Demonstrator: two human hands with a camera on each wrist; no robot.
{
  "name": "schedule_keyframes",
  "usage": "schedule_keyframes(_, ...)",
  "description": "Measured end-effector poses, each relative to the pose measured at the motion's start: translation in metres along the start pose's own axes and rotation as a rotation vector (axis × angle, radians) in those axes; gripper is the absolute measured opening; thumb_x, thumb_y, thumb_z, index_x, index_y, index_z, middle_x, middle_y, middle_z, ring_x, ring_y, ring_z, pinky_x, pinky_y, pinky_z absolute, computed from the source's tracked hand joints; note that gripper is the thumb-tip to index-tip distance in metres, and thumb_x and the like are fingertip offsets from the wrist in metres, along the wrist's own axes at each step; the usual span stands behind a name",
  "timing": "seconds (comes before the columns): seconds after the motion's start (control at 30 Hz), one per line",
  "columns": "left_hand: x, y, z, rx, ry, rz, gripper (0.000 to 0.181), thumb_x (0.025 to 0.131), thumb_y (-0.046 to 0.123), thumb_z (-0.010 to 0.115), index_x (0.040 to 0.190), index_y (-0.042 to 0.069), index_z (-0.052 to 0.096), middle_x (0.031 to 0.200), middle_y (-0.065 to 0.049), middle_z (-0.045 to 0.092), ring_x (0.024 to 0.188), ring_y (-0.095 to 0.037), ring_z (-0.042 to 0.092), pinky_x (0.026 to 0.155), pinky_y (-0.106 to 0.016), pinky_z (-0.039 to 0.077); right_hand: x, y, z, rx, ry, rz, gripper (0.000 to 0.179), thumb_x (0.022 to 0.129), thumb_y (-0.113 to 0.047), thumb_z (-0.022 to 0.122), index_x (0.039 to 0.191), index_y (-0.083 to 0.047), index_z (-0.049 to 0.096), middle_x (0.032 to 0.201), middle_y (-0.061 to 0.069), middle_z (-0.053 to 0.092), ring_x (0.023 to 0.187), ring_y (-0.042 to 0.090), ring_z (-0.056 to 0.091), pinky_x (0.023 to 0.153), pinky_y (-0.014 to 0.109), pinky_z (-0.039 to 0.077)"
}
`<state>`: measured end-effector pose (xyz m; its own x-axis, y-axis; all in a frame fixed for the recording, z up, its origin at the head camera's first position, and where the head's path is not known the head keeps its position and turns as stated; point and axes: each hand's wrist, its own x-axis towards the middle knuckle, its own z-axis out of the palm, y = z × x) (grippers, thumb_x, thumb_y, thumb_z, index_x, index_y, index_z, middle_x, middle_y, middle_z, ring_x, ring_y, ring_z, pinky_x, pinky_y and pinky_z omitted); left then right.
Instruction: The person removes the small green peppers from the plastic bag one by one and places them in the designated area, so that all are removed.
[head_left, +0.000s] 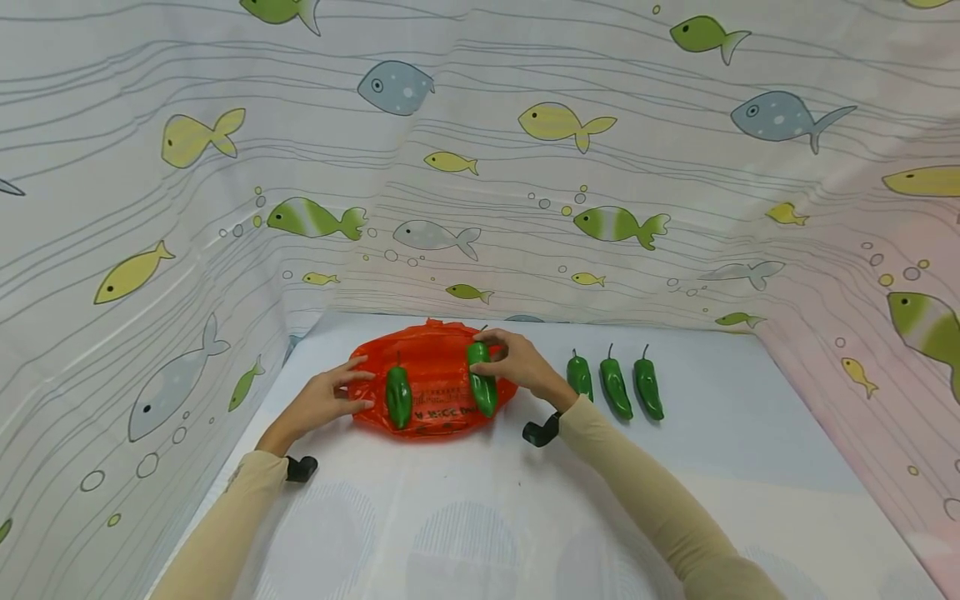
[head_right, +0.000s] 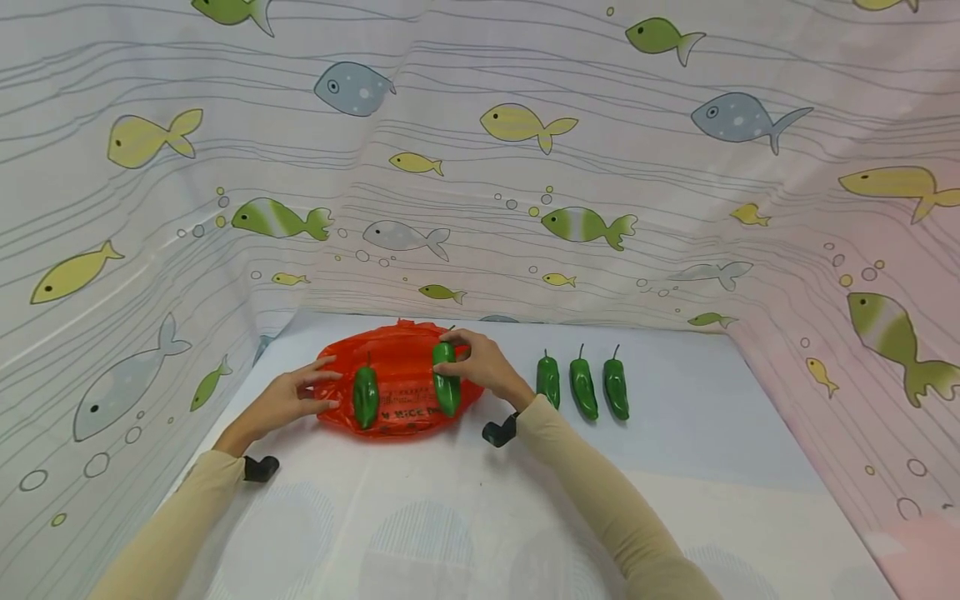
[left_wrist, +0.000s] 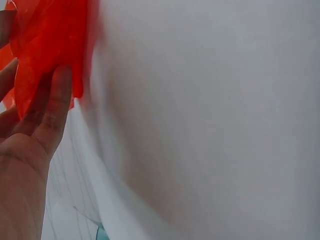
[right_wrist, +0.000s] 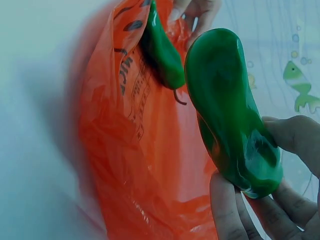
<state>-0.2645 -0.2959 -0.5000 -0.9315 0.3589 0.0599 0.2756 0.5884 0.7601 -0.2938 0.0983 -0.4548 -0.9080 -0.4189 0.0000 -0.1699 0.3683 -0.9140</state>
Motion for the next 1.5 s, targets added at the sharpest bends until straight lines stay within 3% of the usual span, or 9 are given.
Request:
schedule_keyframes(0.3, 0.001, 0.002, -0.001, 0.003, -0.009, 0.003, 0.053, 0.09, 0.027, 0.082, 0.138, 0.009, 0.065, 0.166, -0.013, 0.031, 0.14, -0.042, 0.043, 0.102, -0.053, 0.05, -0.007, 0.003, -0.015, -0.005, 0.05, 0.014, 0.06, 0.087, -0.03, 0.085, 0.14, -0.017, 0.061, 0.123, 0.011, 0.063, 0.101, 0.027, 0.061, 0.087, 0.057, 0.057)
schedule_keyframes(0.57, 0.0, -0.001, 0.0, 0.001, -0.001, -0.011, 0.052, 0.09, 0.029, 0.083, 0.136, 0.011, 0.066, 0.166, -0.012, 0.032, 0.133, -0.039, 0.052, 0.103, -0.053, 0.049, -0.012, 0.009, -0.028, 0.008, 0.081, 0.024, 0.062, 0.086, -0.028, 0.085, 0.141, -0.014, 0.06, 0.118, 0.009, 0.066, 0.1, 0.028, 0.062, 0.088, 0.061, 0.055)
schedule_keyframes(0.9, 0.0, -0.002, -0.001, -0.009, -0.006, -0.006, 0.055, 0.09, 0.032, 0.082, 0.138, 0.011, 0.065, 0.166, -0.013, 0.032, 0.138, -0.042, 0.047, 0.102, -0.053, 0.05, -0.02, 0.014, -0.042, -0.03, 0.118, 0.046, 0.061, 0.088, -0.031, 0.084, 0.142, -0.017, 0.059, 0.126, 0.006, 0.064, 0.105, 0.028, 0.061, 0.09, 0.06, 0.054)
schedule_keyframes(1.13, 0.0, -0.003, 0.0, -0.005, -0.002, 0.0, 0.058, 0.089, 0.034, 0.082, 0.139, 0.01, 0.064, 0.165, -0.015, 0.032, 0.137, -0.042, 0.048, 0.103, -0.054, 0.049, -0.026, 0.019, -0.054, -0.045, 0.129, 0.055, 0.063, 0.088, -0.033, 0.083, 0.143, -0.016, 0.058, 0.117, 0.008, 0.067, 0.104, 0.028, 0.062, 0.092, 0.06, 0.052)
schedule_keyframes(1.33, -0.001, -0.003, -0.001, -0.012, -0.008, 0.002, 0.058, 0.09, 0.03, 0.082, 0.14, 0.009, 0.063, 0.165, -0.016, 0.032, 0.145, -0.044, 0.037, 0.104, -0.055, 0.048, -0.03, 0.023, -0.061, -0.044, 0.133, 0.047, 0.062, 0.088, -0.031, 0.084, 0.142, -0.014, 0.059, 0.125, 0.008, 0.065, 0.106, 0.03, 0.062, 0.094, 0.062, 0.051)
schedule_keyframes(1.5, 0.001, -0.005, -0.001, -0.017, -0.007, 0.009, 0.055, 0.09, 0.029, 0.082, 0.139, 0.008, 0.063, 0.165, -0.015, 0.034, 0.148, -0.045, 0.031, 0.107, -0.057, 0.044, -0.031, 0.028, -0.069, -0.039, 0.151, 0.048, 0.062, 0.087, -0.03, 0.084, 0.142, -0.014, 0.059, 0.123, 0.01, 0.065, 0.107, 0.031, 0.061, 0.092, 0.06, 0.052)
